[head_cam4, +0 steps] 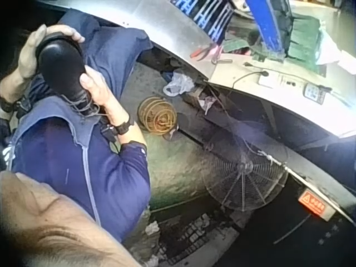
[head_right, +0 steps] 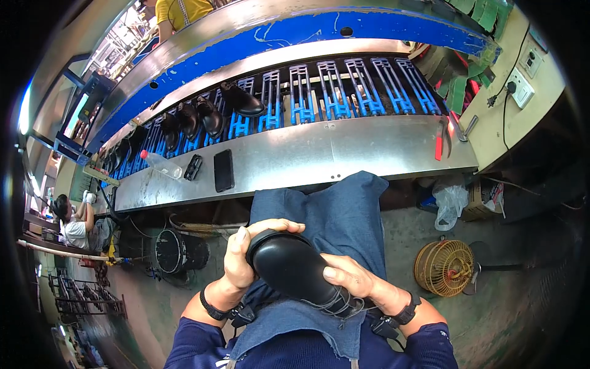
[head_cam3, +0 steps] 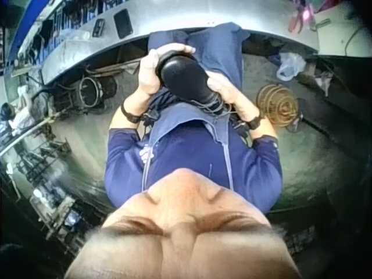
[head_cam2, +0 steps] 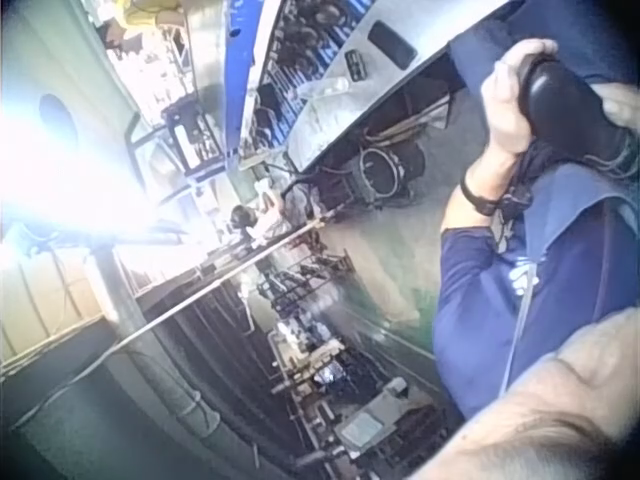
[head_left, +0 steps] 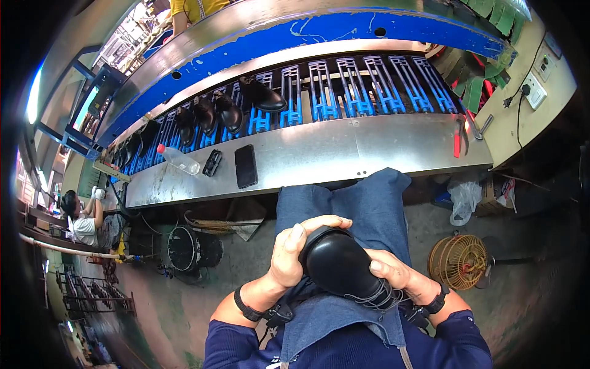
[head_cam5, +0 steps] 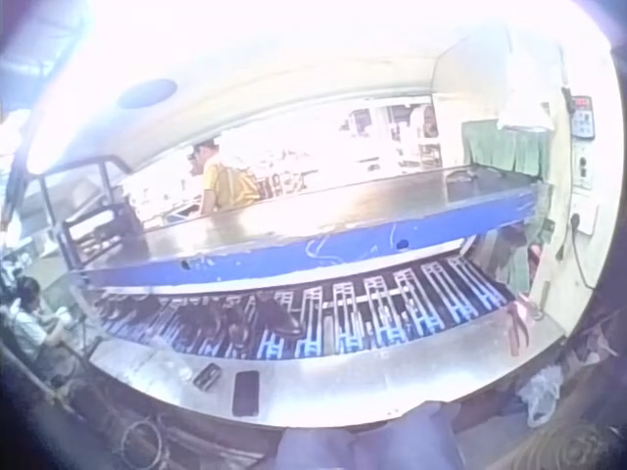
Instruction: Inspecting and finishing shoes on an assembly line by checking the soles and uppers.
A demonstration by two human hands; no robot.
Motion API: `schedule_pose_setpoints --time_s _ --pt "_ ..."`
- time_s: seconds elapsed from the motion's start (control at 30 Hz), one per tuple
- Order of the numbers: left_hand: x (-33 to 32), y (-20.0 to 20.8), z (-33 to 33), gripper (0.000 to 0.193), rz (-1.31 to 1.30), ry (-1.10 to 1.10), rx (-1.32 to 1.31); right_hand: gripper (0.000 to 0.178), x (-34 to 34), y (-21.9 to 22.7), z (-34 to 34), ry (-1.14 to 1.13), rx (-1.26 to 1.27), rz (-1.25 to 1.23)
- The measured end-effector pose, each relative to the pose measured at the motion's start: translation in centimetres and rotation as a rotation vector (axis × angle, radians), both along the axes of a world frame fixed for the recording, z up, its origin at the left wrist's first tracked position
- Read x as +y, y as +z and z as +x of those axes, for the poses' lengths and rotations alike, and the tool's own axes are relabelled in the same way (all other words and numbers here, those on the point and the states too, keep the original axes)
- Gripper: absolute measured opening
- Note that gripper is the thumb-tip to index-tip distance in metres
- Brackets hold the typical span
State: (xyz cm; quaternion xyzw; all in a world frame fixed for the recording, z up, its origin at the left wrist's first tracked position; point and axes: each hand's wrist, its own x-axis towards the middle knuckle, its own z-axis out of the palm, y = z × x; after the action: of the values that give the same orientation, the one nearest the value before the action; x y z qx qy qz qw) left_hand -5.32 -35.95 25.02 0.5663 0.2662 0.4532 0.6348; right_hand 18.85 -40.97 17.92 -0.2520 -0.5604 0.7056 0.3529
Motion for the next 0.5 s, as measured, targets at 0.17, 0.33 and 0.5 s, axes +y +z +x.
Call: schedule_pose_setpoints --time_s 0.17,0.33,0.5 --pt "-0.36 0.12 0.22 0.07 -0.084 0.035 0.046 0.06 -0.25 -0.23 0.0 -0.01 -0.016 -0.06" --pt "-0.43 -0.18 0.38 0.07 -0.067 0.022 0.035 0.057 -0.35 -0.54 0.06 -0.034 -0.008 -0.075" --pt "-0.51 -0.3 0.53 0.068 -0.004 -0.006 0.016 0.055 -0.6 -0.76 0.35 -0.058 0.012 -0.084"
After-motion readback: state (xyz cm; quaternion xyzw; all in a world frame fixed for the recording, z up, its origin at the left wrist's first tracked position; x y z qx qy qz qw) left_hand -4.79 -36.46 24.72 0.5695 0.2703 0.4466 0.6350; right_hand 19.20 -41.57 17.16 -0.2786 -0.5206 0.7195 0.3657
